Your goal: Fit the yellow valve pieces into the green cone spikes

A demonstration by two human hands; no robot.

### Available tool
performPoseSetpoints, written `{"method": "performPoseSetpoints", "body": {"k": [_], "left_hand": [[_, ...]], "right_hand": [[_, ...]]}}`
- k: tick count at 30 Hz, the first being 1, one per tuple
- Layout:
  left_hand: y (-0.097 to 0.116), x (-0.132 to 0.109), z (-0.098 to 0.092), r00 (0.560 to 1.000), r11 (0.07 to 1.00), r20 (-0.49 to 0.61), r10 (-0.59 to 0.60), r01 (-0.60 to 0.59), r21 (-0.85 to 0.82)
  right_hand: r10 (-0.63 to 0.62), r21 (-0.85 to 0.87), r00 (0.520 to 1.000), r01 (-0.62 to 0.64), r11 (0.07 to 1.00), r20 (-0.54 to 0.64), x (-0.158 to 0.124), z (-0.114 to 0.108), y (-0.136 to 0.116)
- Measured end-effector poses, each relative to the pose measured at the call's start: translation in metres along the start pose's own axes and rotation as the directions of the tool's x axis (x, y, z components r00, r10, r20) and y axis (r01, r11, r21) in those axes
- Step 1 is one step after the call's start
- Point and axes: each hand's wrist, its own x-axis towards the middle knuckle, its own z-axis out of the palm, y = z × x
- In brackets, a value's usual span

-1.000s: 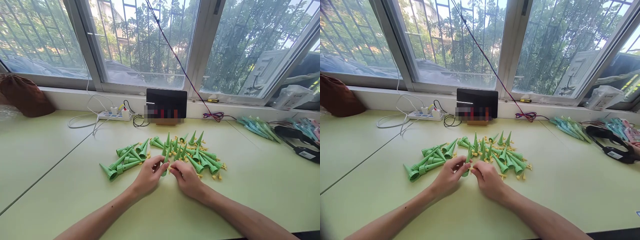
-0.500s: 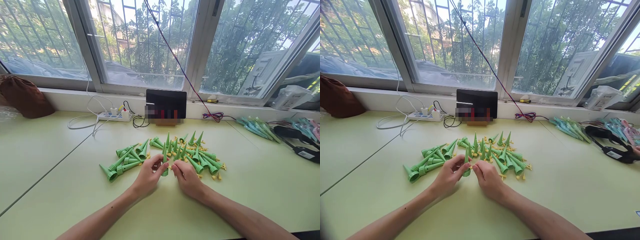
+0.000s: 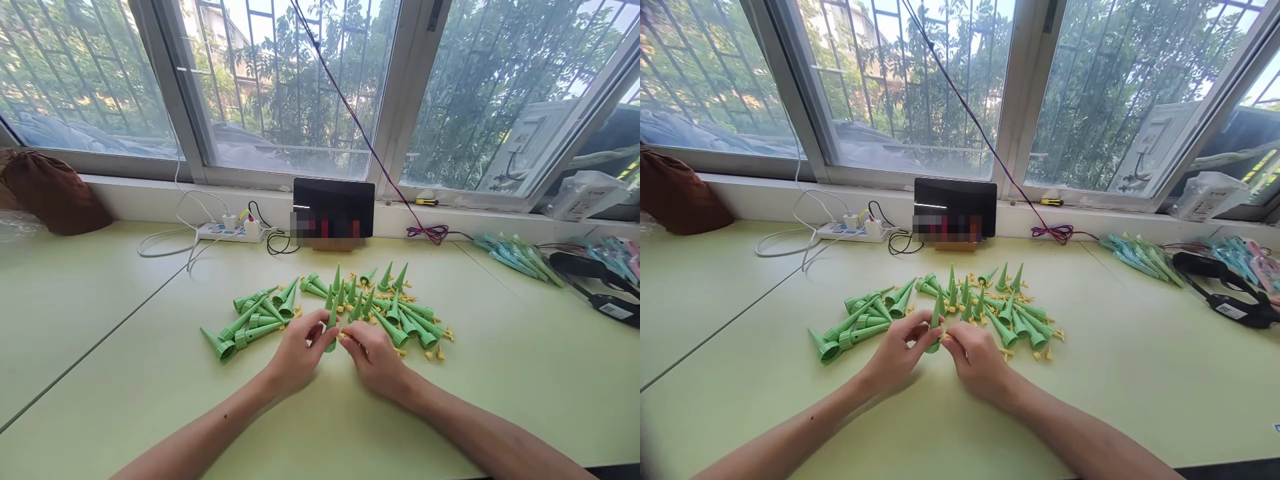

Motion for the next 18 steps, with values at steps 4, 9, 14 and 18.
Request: {"method": "performPoseSetpoints", "body": {"k": [4,9,14,18], "left_hand": [[-0.0004,-0.0004,0.0002,0.997,0.991,-0.004,0.075,-0.074,0.112],[-0.0014,-0.0013,-0.0004,0.993,0.982,0.036,0.116,-0.121,0.146],[-0.0026,-0.0029,-0.0010,0.983,0.973,0.069,0.172,-0.181,0.146],[-0.0034,-0.0036,0.0016,0.988,0.973,0.040,0.151,-0.155,0.169]], "right_hand": [[0.003,-0.017,1.000,-0.003,1.000,0.020,0.0001,-0.0002,-0.0012],[0.019,-0.010,0.999,-0.019,1.000,0.029,-0.0004,0.0008,-0.0011],[0.028,0.013,1.000,-0.028,1.000,0.001,0.0011,0.0009,-0.0009],[0.060,0.048,0.998,-0.059,0.997,-0.025,0.0022,0.0001,-0.0021]]}}
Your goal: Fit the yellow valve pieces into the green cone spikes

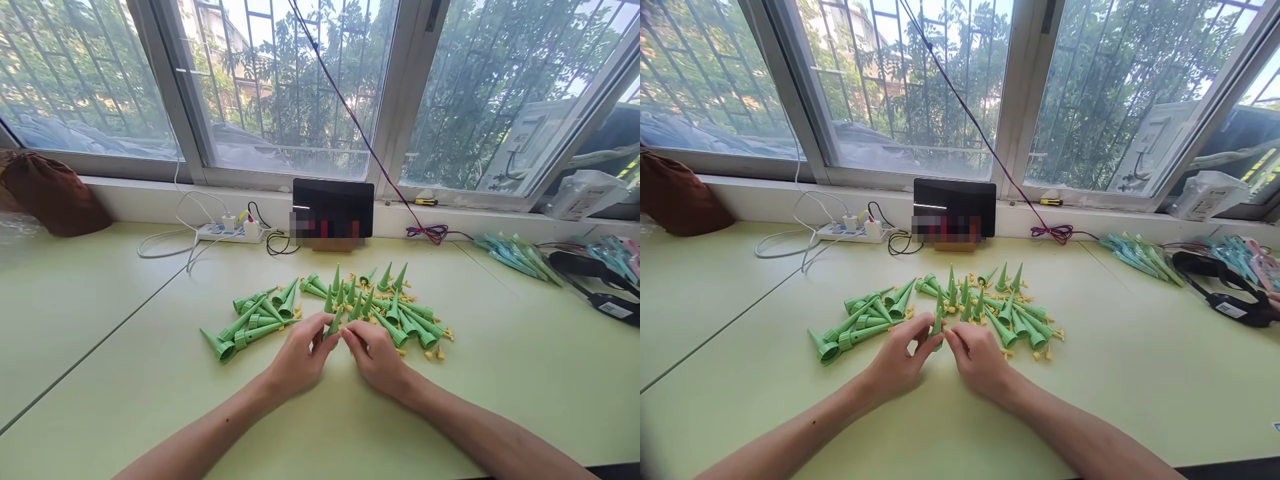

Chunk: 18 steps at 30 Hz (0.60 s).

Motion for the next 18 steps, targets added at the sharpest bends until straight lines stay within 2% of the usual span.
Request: {"method": "performPoseSetpoints", "body": {"k": [4,9,18], "left_hand": [[0.001,0.001,0.001,0.998,0.998,-0.027,-0.061,0.060,-0.036],[-0.001,0.002,-0.001,0.992,0.984,-0.019,-0.126,0.122,-0.128],[-0.002,0.001,0.000,0.999,1.000,-0.035,-0.006,0.006,-0.001]], "right_hand": [[0.036,0.048,0.999,-0.035,0.998,-0.033,0.001,-0.001,-0.003],[-0.001,0.068,0.999,0.003,0.998,-0.040,0.001,-0.001,-0.001],[-0.067,-0.039,0.998,0.067,0.997,0.011,-0.003,0.001,0.007]]}}
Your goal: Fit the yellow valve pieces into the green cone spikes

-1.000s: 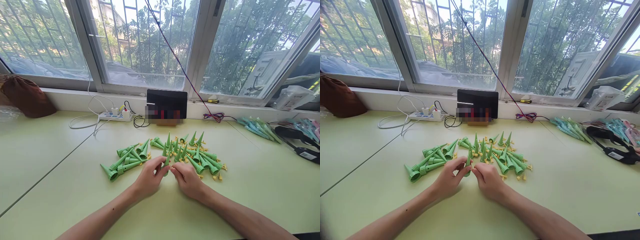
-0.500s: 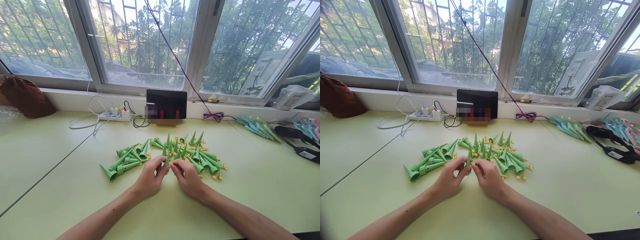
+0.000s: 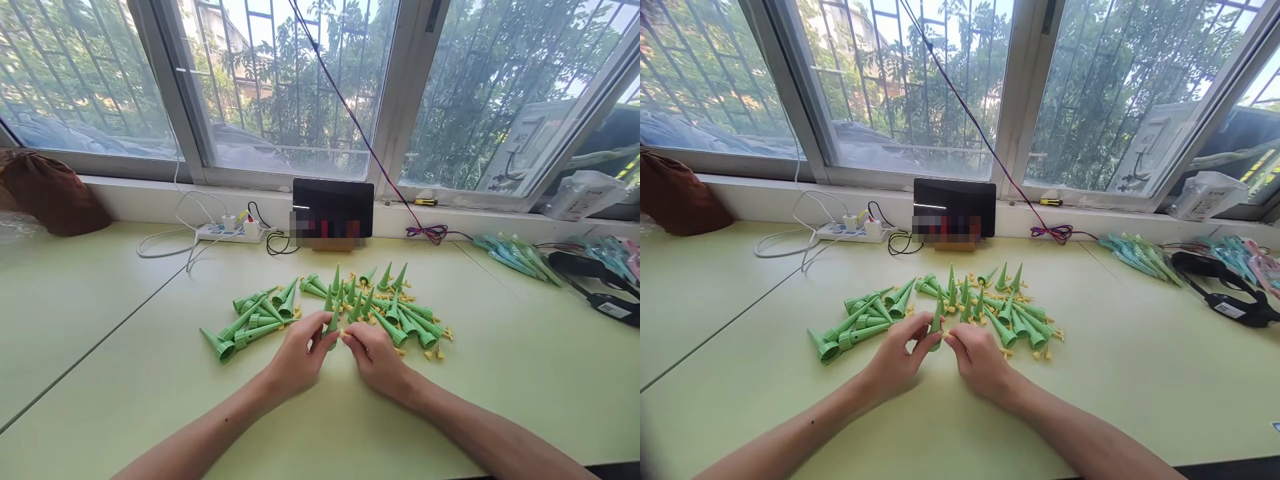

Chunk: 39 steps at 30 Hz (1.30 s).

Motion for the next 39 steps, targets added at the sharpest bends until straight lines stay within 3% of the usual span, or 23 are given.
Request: {"method": "performPoseSetpoints", "body": {"k": [15,21,31,39], "left_hand": [[-0.0004,0.0022,-0.0007,0.996,0.991,0.002,-0.095,0.094,-0.091],[0.0011,0.0012,-0.0019,0.999,0.999,-0.003,-0.032,0.032,-0.037],[0.0043,0.0018,-0.0021,1.000,1.000,0.015,-0.013,0.014,-0.028],[0.0057,0.0042,-0.0030,0.990,0.977,0.009,-0.140,0.140,-0.162]], "right_hand": [[0.072,0.052,0.997,-0.072,0.996,-0.014,0.0030,-0.0003,-0.0035],[0.027,0.025,0.999,-0.027,0.999,0.029,0.0000,0.0010,0.0010],[0.062,0.008,0.994,-0.063,0.998,0.089,-0.0009,-0.0003,0.0004],[0.072,0.030,0.997,-0.072,0.997,0.004,0.0027,0.0000,-0.0036]]}}
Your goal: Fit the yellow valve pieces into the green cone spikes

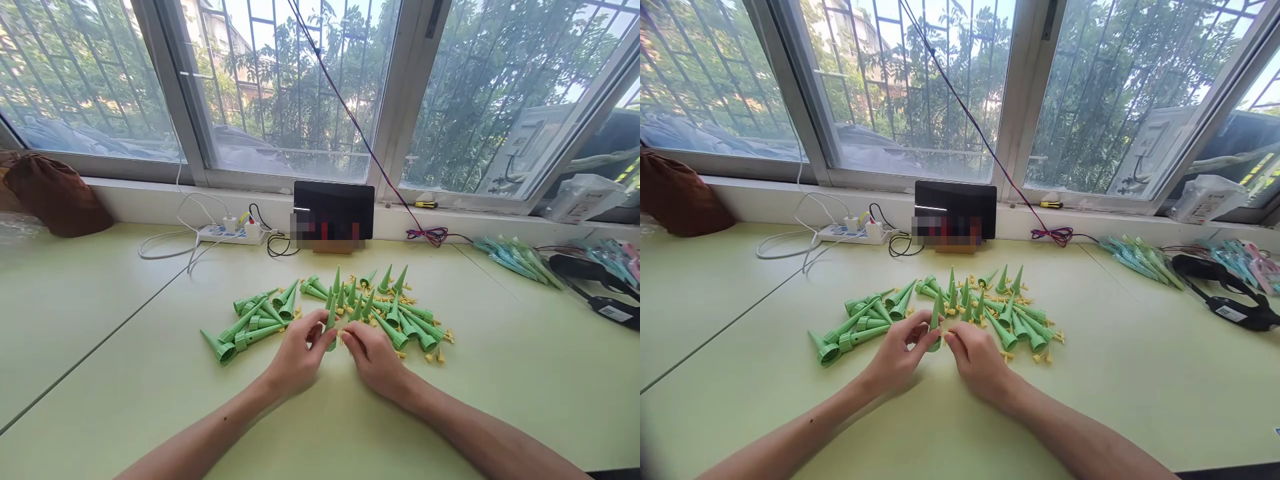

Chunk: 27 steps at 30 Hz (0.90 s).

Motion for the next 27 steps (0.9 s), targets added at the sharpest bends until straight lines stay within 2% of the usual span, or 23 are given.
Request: {"method": "performPoseSetpoints", "body": {"k": [6,10,14,21,27], "left_hand": [[0.002,0.002,-0.001,0.998,0.984,0.004,-0.063,0.063,-0.168],[0.004,0.002,-0.001,0.997,0.975,0.022,-0.079,0.082,-0.208],[0.003,0.001,-0.001,0.998,0.991,0.022,-0.057,0.060,-0.118],[-0.003,-0.002,0.002,0.998,0.995,0.046,0.045,-0.049,0.089],[-0.003,-0.001,0.002,0.997,0.991,0.047,0.056,-0.062,0.117]], "right_hand": [[-0.016,0.072,0.999,0.019,0.997,-0.039,-0.001,-0.001,-0.006],[-0.058,0.033,0.997,0.060,0.998,-0.059,-0.002,0.001,-0.001],[-0.098,-0.018,0.993,0.097,0.995,-0.065,-0.003,0.003,0.004],[-0.113,-0.051,0.993,0.111,0.993,-0.024,-0.003,0.001,0.002],[-0.079,-0.068,0.997,0.080,0.994,0.020,-0.002,0.001,0.002]]}}
